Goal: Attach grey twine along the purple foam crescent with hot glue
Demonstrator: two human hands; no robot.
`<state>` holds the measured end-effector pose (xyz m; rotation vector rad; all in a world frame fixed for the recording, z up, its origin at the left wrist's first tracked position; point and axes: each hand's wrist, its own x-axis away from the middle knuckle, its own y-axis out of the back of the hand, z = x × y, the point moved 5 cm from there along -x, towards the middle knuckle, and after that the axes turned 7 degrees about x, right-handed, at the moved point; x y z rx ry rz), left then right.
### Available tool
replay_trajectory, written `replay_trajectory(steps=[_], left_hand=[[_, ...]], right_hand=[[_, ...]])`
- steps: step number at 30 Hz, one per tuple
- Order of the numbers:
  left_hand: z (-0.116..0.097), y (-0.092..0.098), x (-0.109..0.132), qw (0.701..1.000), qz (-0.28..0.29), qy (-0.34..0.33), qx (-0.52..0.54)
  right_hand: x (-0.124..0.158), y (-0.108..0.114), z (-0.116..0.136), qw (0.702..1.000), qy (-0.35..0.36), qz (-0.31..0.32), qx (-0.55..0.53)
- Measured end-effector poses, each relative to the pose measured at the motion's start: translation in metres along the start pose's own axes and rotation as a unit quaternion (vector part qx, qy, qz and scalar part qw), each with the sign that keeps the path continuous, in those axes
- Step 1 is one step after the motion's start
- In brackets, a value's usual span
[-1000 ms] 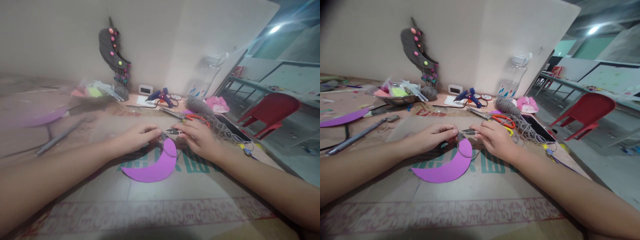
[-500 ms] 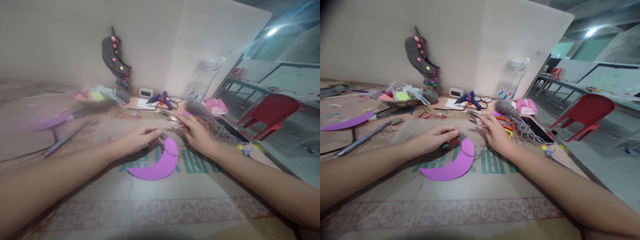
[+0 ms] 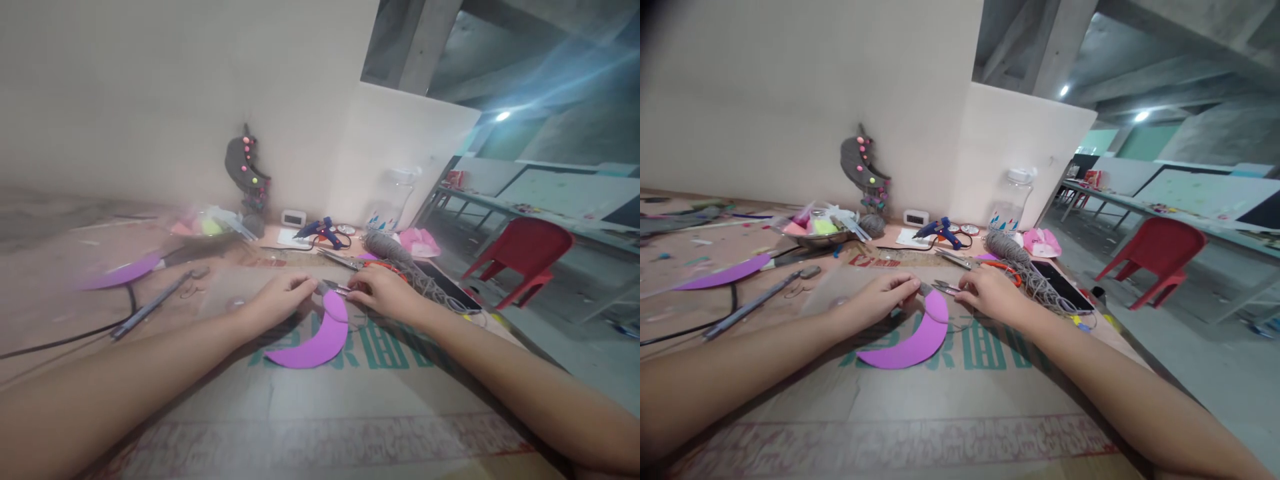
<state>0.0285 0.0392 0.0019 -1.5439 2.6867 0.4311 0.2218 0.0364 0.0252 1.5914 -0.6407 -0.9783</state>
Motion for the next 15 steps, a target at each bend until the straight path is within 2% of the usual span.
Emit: replay_trajectory(steps=[7,11,15], left_hand=[[0.001,-0.002,0.000,1.000,0.015,-0.009,-0.001],[0.004,-0.003,0.000,1.000,0.025,0.004,0.008],[0.006,-0.001,-0.002,1.000,0.012,0.000,0.010]], right_hand=[[-0.011,0.004,0.014,0.995,-0.012,-0.001,0.100],[-0.034,0.009,0.015,0.995,-0.034,0.003,0.094],[-0.059,0.008,0.011,0.996,-0.047,0.032,0.076]])
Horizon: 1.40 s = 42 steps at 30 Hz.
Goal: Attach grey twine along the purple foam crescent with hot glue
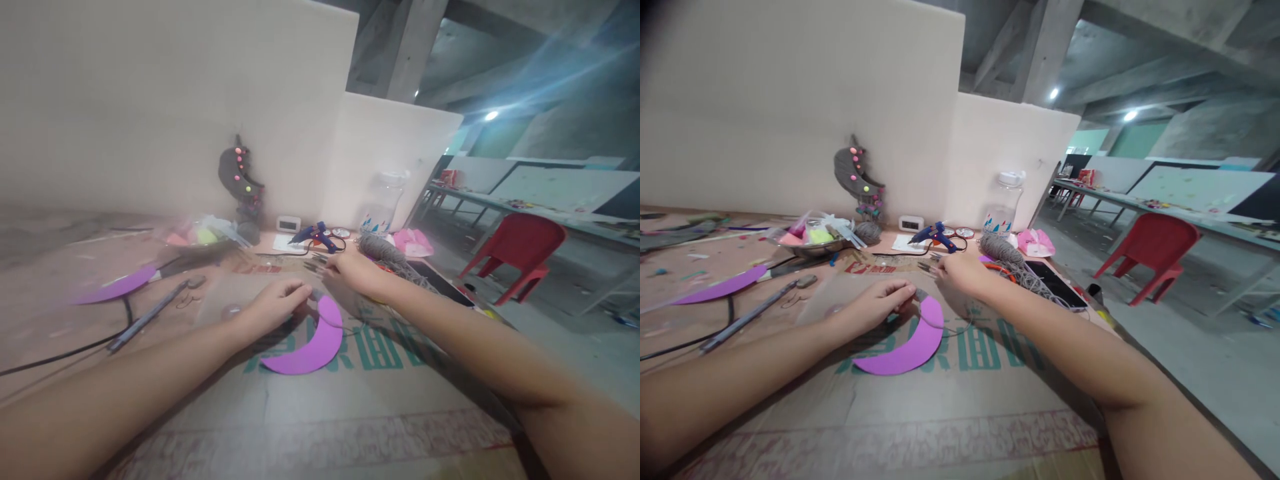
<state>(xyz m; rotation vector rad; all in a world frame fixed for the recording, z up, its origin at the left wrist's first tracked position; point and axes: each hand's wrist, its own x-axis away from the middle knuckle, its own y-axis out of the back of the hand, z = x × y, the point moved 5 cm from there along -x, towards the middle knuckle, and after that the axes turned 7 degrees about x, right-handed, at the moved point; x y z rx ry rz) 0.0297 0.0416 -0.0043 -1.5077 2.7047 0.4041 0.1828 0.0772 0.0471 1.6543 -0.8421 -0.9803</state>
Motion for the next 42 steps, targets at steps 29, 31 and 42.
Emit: replay_trajectory(steps=[29,31,42], left_hand=[[-0.009,0.001,0.001,1.000,-0.024,0.003,-0.015],[-0.007,0.001,0.001,1.000,-0.021,0.004,-0.014],[-0.003,0.002,0.000,1.000,-0.015,0.002,-0.015]], right_hand=[[-0.074,-0.032,-0.069,0.933,-0.177,-0.025,-0.311],[-0.062,-0.024,-0.071,0.925,-0.166,-0.029,-0.340],[0.052,0.002,-0.051,0.855,-0.103,-0.088,-0.500]])
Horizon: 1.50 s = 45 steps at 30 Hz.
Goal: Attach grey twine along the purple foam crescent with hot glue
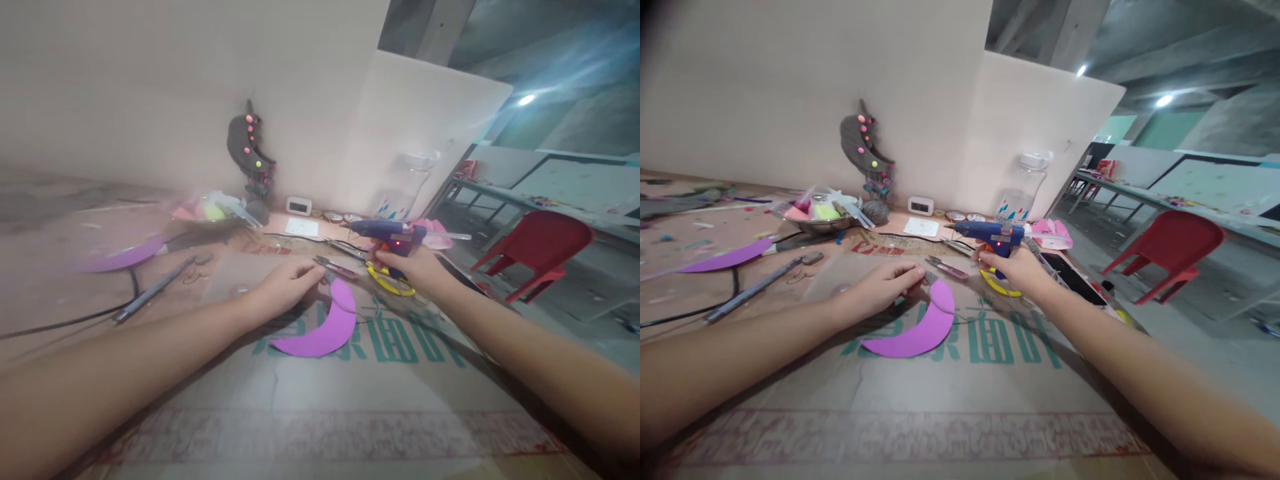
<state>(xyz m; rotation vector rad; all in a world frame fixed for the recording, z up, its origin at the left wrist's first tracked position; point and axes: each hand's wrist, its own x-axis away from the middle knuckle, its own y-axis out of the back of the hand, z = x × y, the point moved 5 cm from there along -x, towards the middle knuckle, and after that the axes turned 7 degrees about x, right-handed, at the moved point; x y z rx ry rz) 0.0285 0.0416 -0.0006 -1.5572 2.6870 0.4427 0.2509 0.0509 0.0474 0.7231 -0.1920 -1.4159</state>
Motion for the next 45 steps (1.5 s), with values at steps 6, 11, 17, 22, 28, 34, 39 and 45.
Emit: replay_trajectory(steps=[6,11,17,22,28,34,39,45], left_hand=[[-0.002,0.005,0.000,0.998,-0.025,-0.020,-0.051],[-0.005,0.010,0.001,0.993,-0.053,-0.039,-0.099],[-0.008,0.008,0.001,0.990,-0.041,-0.052,-0.122],[-0.008,0.008,0.001,0.990,-0.046,-0.052,-0.120],[-0.006,0.008,0.001,0.991,-0.042,-0.047,-0.114],[-0.005,0.009,0.001,0.991,-0.042,-0.054,-0.113],[-0.005,0.007,0.002,0.992,-0.037,-0.050,-0.108],[-0.007,0.007,0.003,0.993,-0.035,-0.036,-0.111]], right_hand=[[0.033,-0.005,-0.008,0.987,-0.017,-0.026,0.155],[0.044,-0.013,-0.006,0.983,0.010,-0.022,0.180],[0.049,-0.019,-0.010,0.979,-0.024,0.009,0.204],[0.049,-0.012,-0.017,0.969,-0.039,-0.044,0.239],[0.048,-0.014,-0.019,0.971,-0.022,-0.025,0.237],[0.049,-0.019,-0.010,0.977,-0.003,-0.018,0.213],[0.048,-0.023,-0.005,0.982,0.006,-0.002,0.188],[0.048,-0.022,-0.003,0.980,0.000,-0.015,0.196]])
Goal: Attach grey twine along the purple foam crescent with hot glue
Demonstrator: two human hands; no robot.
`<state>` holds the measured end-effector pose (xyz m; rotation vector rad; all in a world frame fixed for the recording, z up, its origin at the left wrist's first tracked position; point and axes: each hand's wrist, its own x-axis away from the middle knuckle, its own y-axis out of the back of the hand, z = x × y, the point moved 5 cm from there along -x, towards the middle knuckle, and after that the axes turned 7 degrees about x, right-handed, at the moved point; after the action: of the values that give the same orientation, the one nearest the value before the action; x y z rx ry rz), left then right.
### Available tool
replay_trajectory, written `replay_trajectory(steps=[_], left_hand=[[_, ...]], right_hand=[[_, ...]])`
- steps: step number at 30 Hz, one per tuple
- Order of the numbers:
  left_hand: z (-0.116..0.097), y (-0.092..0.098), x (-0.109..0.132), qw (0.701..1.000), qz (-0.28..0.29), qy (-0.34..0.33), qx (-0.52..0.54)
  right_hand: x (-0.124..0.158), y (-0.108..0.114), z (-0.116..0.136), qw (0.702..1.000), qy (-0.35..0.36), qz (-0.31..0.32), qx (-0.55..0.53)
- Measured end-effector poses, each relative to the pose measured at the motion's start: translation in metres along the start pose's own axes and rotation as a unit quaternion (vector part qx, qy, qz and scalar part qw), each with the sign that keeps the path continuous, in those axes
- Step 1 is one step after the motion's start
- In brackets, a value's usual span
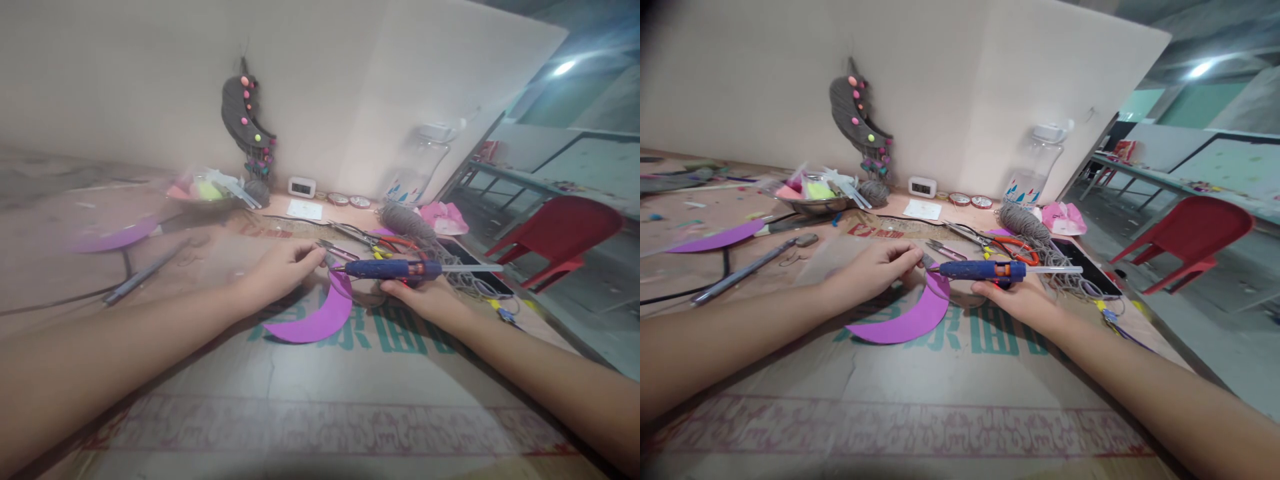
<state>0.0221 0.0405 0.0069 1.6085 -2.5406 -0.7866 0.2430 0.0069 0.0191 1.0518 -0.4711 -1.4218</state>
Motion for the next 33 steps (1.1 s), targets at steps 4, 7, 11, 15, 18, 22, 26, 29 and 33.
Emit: replay_trajectory(steps=[4,7,11,15,18,22,26,29,33], left_hand=[[-0.0025,0.0004,-0.0006,1.000,0.001,-0.006,-0.002],[-0.0032,0.0003,-0.0004,1.000,0.000,-0.010,-0.001],[-0.0017,-0.0003,-0.0004,1.000,-0.001,-0.012,0.001],[0.0000,-0.0004,-0.0009,1.000,-0.002,-0.007,-0.001],[0.0006,-0.0004,-0.0006,1.000,-0.002,0.004,-0.003],[-0.0008,-0.0002,0.0001,1.000,-0.001,0.001,0.000],[-0.0007,0.0002,0.0000,1.000,-0.005,0.001,-0.006],[0.0001,-0.0001,-0.0004,1.000,-0.005,0.000,-0.006],[0.0010,0.0000,-0.0008,1.000,-0.005,-0.001,-0.001]], right_hand=[[-0.0003,-0.0006,0.0005,1.000,0.004,0.006,0.001],[-0.0003,-0.0010,-0.0005,1.000,0.008,0.009,0.001],[0.0005,-0.0013,-0.0050,1.000,-0.017,0.009,0.016],[0.0006,-0.0012,-0.0053,1.000,-0.017,0.003,0.009],[0.0005,-0.0010,-0.0050,1.000,-0.015,0.002,0.009],[0.0010,-0.0007,-0.0059,1.000,-0.018,0.001,0.016],[0.0013,0.0001,-0.0058,1.000,-0.016,-0.006,0.011],[0.0006,0.0010,-0.0037,1.000,-0.009,-0.009,0.003],[0.0001,0.0006,-0.0050,1.000,-0.013,0.001,0.010]])
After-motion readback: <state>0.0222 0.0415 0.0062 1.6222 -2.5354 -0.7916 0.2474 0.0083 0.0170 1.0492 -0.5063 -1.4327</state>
